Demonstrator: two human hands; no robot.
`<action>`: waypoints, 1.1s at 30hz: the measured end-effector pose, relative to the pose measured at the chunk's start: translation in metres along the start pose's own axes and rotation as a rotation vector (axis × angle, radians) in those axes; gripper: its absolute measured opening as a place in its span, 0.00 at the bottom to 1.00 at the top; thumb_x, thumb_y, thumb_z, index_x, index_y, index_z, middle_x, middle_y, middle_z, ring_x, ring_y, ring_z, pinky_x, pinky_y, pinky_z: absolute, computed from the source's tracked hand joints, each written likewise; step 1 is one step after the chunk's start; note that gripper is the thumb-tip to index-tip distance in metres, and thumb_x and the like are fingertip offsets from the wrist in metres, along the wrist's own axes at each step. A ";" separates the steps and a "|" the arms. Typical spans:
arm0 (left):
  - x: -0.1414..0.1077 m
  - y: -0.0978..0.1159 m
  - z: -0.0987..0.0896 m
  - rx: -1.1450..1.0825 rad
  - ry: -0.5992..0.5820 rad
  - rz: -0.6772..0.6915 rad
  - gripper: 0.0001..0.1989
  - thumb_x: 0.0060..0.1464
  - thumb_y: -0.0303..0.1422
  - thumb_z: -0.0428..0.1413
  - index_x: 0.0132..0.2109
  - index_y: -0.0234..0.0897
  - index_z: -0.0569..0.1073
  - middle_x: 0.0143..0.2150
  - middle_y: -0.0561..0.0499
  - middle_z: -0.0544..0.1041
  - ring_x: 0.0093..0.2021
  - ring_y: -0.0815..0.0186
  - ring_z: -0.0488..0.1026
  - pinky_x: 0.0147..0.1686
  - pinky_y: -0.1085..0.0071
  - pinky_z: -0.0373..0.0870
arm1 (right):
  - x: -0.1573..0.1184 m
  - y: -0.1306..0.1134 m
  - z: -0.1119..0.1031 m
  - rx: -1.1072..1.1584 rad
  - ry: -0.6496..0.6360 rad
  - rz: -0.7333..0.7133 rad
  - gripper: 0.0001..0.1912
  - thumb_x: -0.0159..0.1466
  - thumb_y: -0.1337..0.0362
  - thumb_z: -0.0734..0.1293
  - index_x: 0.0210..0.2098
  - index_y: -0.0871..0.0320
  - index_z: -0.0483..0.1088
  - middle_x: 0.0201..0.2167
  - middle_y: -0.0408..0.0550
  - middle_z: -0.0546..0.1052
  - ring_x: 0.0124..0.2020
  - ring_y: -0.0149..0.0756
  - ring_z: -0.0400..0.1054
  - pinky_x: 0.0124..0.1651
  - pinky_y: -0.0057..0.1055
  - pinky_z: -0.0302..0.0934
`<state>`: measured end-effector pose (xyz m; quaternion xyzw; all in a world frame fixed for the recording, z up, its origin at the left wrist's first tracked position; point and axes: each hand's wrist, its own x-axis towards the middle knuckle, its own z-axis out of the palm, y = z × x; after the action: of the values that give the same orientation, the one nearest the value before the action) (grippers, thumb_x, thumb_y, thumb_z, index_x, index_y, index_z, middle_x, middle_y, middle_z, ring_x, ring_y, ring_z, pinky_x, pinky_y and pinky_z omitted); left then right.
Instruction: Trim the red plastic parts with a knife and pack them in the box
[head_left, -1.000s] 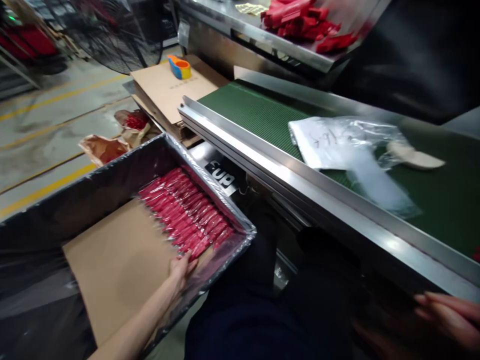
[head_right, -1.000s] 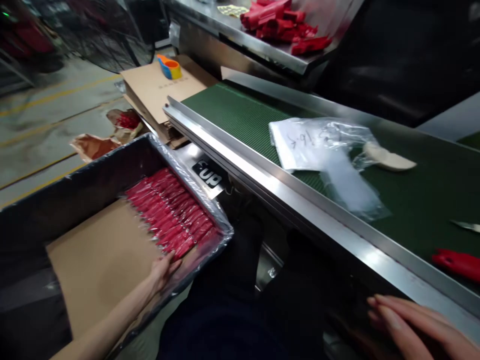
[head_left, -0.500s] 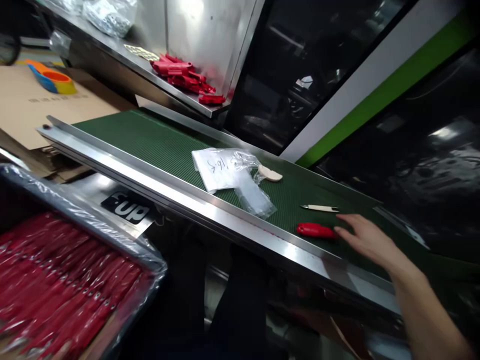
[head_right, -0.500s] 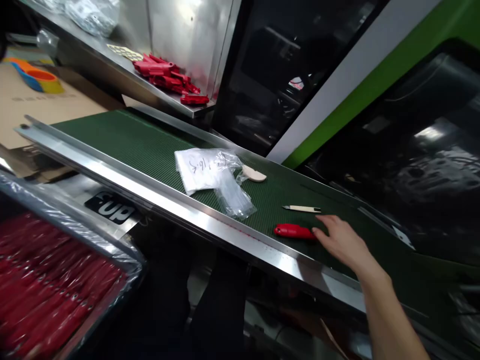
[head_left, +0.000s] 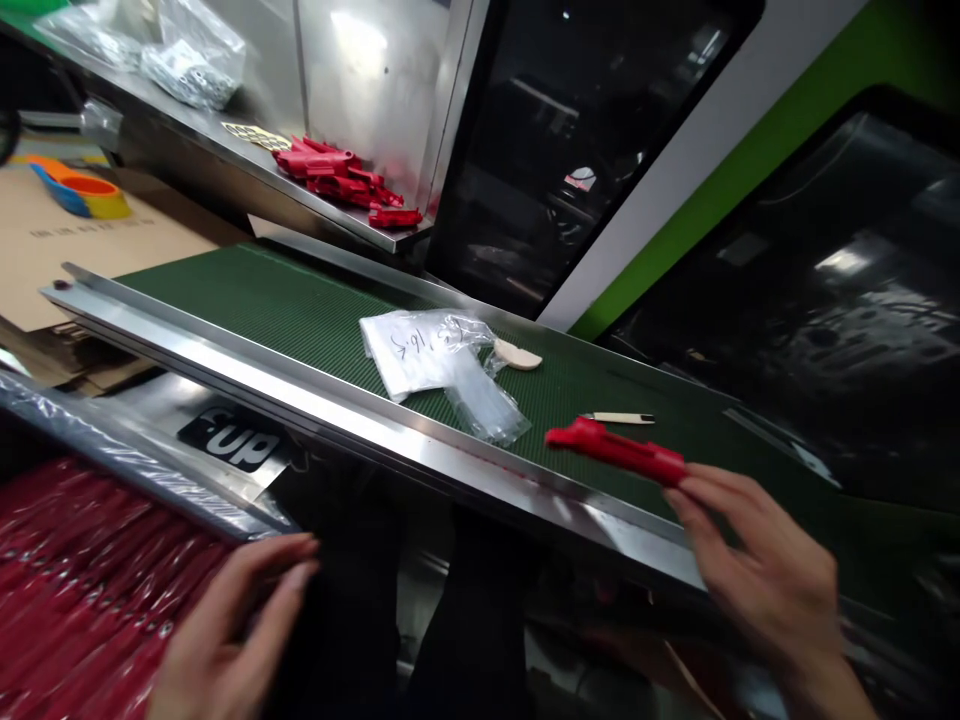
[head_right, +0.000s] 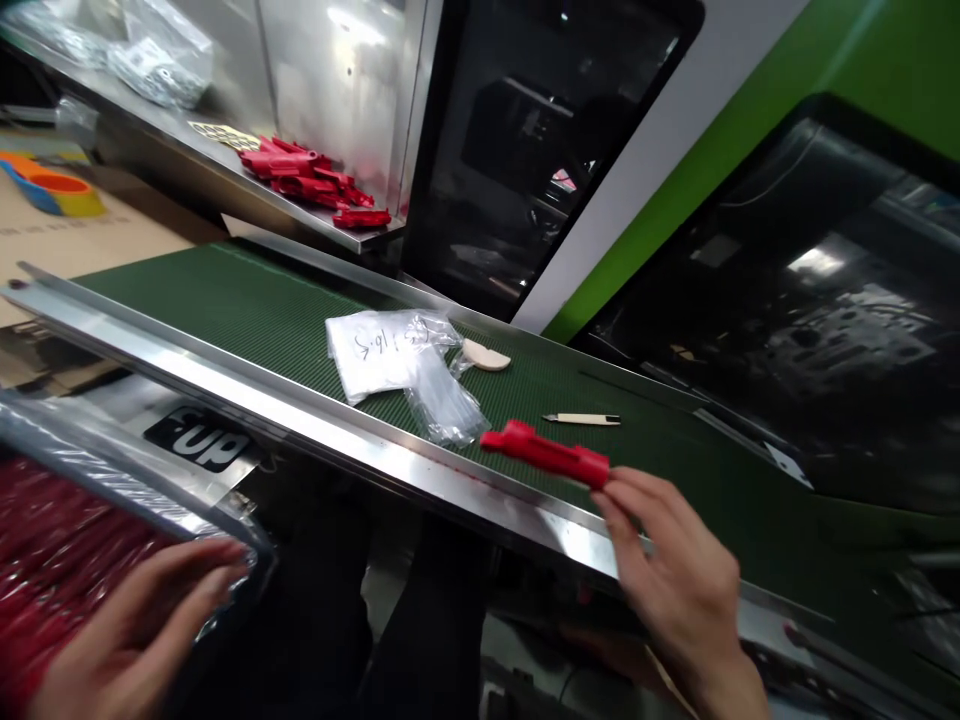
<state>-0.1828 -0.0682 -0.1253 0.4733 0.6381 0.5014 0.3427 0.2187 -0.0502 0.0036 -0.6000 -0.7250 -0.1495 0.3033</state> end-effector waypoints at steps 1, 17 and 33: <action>-0.004 0.018 0.015 -0.026 -0.126 0.035 0.15 0.56 0.43 0.60 0.48 0.44 0.75 0.45 0.52 0.80 0.45 0.64 0.78 0.48 0.75 0.75 | -0.002 -0.019 -0.003 0.005 0.011 -0.077 0.09 0.63 0.70 0.68 0.41 0.53 0.74 0.45 0.43 0.76 0.42 0.31 0.72 0.48 0.28 0.66; -0.047 0.080 0.032 -0.200 -0.040 0.104 0.11 0.57 0.29 0.59 0.45 0.49 0.78 0.38 0.57 0.79 0.33 0.71 0.77 0.41 0.76 0.74 | -0.027 -0.099 0.023 0.418 -0.192 -0.314 0.21 0.62 0.78 0.63 0.53 0.57 0.67 0.46 0.50 0.73 0.47 0.34 0.71 0.45 0.28 0.70; -0.040 0.075 0.026 -0.284 -0.099 -0.194 0.07 0.58 0.37 0.60 0.42 0.42 0.77 0.30 0.55 0.78 0.30 0.72 0.75 0.33 0.81 0.72 | -0.031 -0.112 0.049 0.797 -0.449 0.388 0.04 0.63 0.59 0.69 0.36 0.49 0.76 0.39 0.42 0.79 0.33 0.29 0.76 0.29 0.17 0.68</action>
<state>-0.1272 -0.0945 -0.0607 0.3807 0.5858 0.5271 0.4839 0.1012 -0.0723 -0.0366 -0.5785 -0.6483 0.3316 0.3676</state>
